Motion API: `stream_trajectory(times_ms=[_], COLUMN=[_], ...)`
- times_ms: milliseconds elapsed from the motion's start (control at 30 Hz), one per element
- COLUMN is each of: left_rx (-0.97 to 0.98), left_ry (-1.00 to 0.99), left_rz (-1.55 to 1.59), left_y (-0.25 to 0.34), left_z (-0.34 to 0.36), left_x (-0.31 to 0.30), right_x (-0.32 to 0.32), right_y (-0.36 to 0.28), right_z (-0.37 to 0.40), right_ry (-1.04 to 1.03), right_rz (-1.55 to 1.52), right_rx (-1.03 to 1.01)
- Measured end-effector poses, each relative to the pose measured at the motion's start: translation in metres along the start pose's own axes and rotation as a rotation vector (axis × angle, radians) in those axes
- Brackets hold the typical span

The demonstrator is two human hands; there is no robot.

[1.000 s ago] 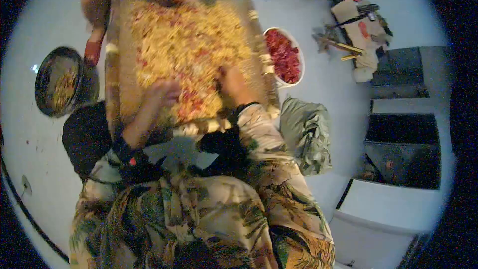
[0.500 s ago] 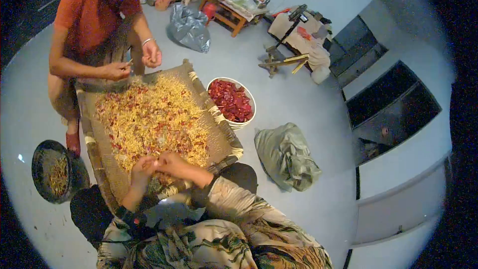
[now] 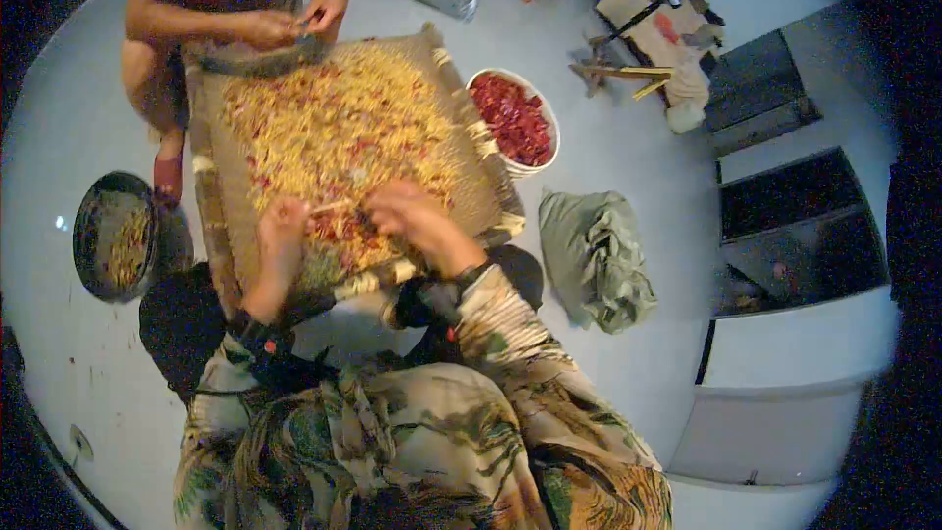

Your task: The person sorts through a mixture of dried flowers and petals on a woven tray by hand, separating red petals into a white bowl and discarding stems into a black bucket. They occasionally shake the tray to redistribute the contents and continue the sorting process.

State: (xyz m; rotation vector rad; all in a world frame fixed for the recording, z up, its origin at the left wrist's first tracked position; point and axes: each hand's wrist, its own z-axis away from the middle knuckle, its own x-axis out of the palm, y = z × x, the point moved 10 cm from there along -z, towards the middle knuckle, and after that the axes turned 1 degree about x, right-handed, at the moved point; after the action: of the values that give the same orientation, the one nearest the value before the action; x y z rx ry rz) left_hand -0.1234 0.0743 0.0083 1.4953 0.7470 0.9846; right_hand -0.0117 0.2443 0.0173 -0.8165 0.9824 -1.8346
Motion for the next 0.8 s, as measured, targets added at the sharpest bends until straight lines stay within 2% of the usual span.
stream_trajectory(times_ms=[67, 133, 167, 267, 333, 433, 533, 567, 667, 700, 733, 767, 800], left_rx=[-0.013, -0.083, -0.052, 0.037, 0.083, -0.030, -0.023, 0.016, 0.072, 0.055, 0.037, 0.145, 0.253], left_ry=[-0.040, -0.052, -0.055, -0.073, -0.089, -0.046, -0.087, -0.108, -0.186, -0.227, -0.266, -0.241, -0.215], left_rz=[0.006, 0.066, 0.055, 0.053, 0.088, 0.044, -0.085, -0.227, -0.607, -0.705, -0.802, -0.800, -0.798], left_y=[-0.010, -0.009, -0.010, -0.014, -0.010, -0.018, -0.020, -0.018, -0.011, 0.000, 0.005, 0.014, 0.023], left_z=[-0.005, 0.000, -0.002, -0.009, -0.010, -0.009, -0.011, -0.012, -0.005, -0.003, -0.001, 0.001, 0.004], left_x=[-0.003, 0.001, 0.001, 0.003, 0.005, 0.002, 0.001, 0.001, 0.002, 0.005, 0.008, 0.011, 0.013], right_x=[-0.012, -0.022, -0.027, -0.012, -0.014, -0.015, -0.024, -0.029, -0.081, -0.116, -0.140, -0.163, -0.189], right_y=[-0.012, -0.017, -0.021, -0.042, -0.043, -0.042, -0.041, -0.041, -0.039, -0.047, -0.063, -0.088, -0.105], right_z=[-0.006, -0.011, -0.014, -0.013, -0.011, -0.011, -0.015, -0.017, -0.035, -0.038, -0.035, -0.032, -0.026], right_ry=[-0.087, -0.110, -0.119, -0.369, -0.336, -0.319, -0.295, -0.281, -0.144, 0.036, 0.059, -0.127, -0.107], right_rz=[-0.429, -0.561, -0.624, -0.739, -0.856, -1.013, -1.028, -1.011, -1.085, -0.999, -1.117, -1.143, -1.196], right_rx=[-0.084, -0.128, -0.155, -0.208, -0.192, -0.142, -0.150, -0.162, -0.195, -0.323, -0.368, -0.509, -0.580])
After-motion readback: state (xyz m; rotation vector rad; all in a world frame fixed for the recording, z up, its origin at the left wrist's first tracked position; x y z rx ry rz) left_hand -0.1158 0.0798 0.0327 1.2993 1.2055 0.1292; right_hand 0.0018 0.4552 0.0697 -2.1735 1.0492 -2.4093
